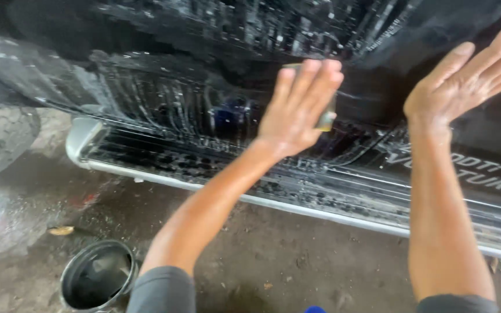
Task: The person scrubs the side of a black SUV with a sponge and soapy water. They repeatedly dip the sponge into a bucket and clean the door panel and side step area.
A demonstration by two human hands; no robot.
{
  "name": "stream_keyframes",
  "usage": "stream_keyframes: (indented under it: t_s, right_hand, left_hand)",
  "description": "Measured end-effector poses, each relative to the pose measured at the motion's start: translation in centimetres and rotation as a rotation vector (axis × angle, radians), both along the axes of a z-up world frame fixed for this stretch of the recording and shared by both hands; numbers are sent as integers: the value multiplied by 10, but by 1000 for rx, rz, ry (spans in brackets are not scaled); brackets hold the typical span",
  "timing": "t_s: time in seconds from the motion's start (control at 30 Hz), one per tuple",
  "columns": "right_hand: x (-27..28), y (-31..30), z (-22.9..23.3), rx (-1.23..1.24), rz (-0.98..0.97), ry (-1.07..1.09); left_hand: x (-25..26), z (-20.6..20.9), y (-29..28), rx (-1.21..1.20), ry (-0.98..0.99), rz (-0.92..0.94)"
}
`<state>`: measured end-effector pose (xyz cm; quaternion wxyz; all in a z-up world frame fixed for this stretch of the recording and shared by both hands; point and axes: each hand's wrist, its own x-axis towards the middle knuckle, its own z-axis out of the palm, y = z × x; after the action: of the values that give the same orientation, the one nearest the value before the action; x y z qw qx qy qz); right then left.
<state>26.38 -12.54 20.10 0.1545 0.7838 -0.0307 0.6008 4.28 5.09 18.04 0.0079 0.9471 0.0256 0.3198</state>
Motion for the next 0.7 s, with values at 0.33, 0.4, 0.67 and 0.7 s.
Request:
stream_keyframes:
  t_s: [0.33, 0.4, 0.67, 0.7]
  right_hand:
    - [-64, 89, -4, -1, 1033, -25]
    - [-64, 93, -6, 37, 1018, -8]
    - [-61, 86, -9, -12, 1067, -28]
    - [-60, 87, -9, -7, 1061, -42]
  left_hand:
    - [-50, -56, 160, 218, -393, 262]
    - [-43, -20, 97, -225, -280, 349]
    - [-87, -19, 154, 149, -451, 36]
    - [-107, -19, 184, 82, -413, 332]
